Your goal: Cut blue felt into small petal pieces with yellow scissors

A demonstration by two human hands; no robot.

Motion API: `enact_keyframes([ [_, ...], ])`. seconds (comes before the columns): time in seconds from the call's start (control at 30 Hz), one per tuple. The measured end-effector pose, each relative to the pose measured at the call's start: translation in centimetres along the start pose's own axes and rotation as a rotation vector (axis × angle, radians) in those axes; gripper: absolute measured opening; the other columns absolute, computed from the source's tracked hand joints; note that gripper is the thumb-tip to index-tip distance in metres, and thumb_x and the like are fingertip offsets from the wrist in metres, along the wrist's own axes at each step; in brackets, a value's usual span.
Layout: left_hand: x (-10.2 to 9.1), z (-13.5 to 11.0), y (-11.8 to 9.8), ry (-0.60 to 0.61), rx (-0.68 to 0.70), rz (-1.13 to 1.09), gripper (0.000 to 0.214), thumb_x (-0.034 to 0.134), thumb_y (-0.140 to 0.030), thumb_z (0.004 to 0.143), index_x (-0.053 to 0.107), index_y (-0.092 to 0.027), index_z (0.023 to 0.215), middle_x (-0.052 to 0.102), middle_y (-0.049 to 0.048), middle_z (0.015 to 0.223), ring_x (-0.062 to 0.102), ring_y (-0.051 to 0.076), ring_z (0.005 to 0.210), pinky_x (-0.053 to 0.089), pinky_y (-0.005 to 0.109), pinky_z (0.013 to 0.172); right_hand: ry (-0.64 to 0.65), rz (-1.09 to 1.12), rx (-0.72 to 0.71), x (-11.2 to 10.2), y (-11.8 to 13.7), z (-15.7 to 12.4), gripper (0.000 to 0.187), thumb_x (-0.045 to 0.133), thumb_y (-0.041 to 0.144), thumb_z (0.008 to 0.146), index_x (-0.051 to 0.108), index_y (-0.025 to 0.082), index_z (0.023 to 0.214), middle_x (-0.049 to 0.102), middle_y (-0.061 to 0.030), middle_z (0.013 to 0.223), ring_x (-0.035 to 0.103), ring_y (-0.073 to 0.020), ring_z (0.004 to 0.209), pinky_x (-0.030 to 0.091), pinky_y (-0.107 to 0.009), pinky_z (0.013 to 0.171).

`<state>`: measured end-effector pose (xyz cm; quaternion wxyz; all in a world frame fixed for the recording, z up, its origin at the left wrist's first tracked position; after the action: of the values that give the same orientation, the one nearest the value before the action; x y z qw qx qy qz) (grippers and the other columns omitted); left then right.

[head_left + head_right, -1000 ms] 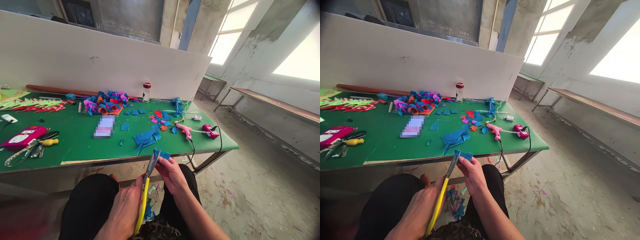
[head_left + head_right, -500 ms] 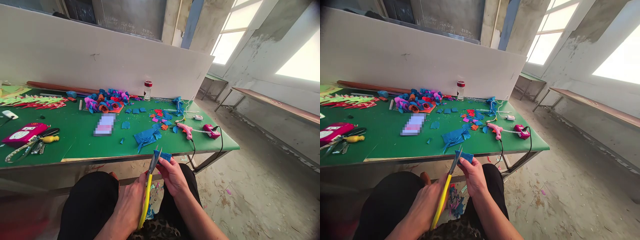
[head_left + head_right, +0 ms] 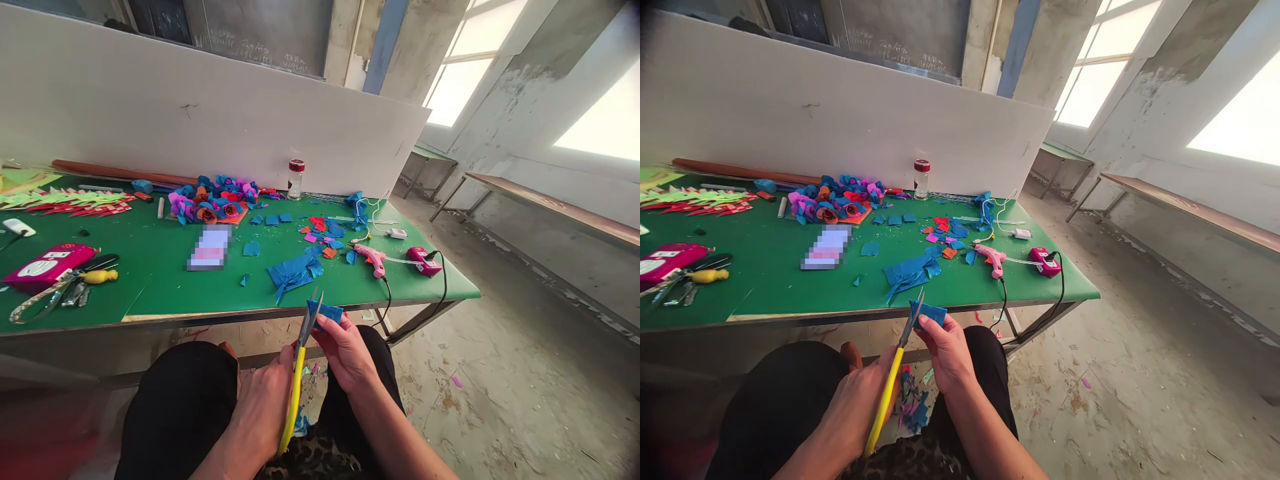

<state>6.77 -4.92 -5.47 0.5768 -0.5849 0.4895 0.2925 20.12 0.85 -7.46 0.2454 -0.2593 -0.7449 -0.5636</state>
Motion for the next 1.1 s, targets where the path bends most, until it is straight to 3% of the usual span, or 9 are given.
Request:
enact_keyframes([
  [0.13, -0.3, -0.2, -0.3, 0.055, -0.02, -0.009, 0.028, 0.038, -0.01, 0.088, 0.048, -0.022, 0.111, 0.07, 0.0047, 0.073, 0.072, 0.029, 0.083, 0.031, 0.03, 0.056, 0.008, 0.006, 0.004, 0.0, 0.1, -0.1, 0.026, 0.089, 0.024, 0.061, 0.076, 0.017, 0.082, 0.077, -0.0014, 0.086, 0.066, -0.0122, 0.078, 0.051, -0.024, 0.08],
  [0.83, 0.1, -0.5, 0.1, 0.059, 0.022, 0.003, 0.022, 0.038, -0.011, 0.09, 0.047, -0.023, 0.106, 0.072, 0.0025, 0.076, 0.073, 0.028, 0.08, 0.033, 0.031, 0.059, 0.1, -0.109, 0.035, -1.0, 0.9, 0.4, 0.027, 0.089, 0.029, 0.062, 0.076, 0.018, 0.083, 0.076, -0.003, 0.089, 0.065, -0.0147, 0.08, 0.049, -0.03, 0.085],
  [1.1, 0.4, -0.5, 0.4, 0.041, 0.049, 0.031, 0.021, 0.035, -0.016, 0.091, 0.049, -0.023, 0.105, 0.071, 0.0021, 0.069, 0.073, 0.026, 0.071, 0.035, 0.031, 0.058, 0.115, -0.152, 0.071, -1.1, 1.5, 0.3, 0.03, 0.091, 0.031, 0.058, 0.076, 0.017, 0.08, 0.075, -0.0023, 0.083, 0.064, -0.0137, 0.075, 0.049, -0.028, 0.08],
])
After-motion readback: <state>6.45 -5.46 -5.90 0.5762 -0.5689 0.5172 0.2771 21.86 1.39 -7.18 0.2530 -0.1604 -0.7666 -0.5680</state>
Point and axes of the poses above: each hand's wrist, its own z-axis towards the middle knuckle, its own x-axis out of the palm, y = z × x, the point moved 3 cm from there along z, towards the middle knuckle
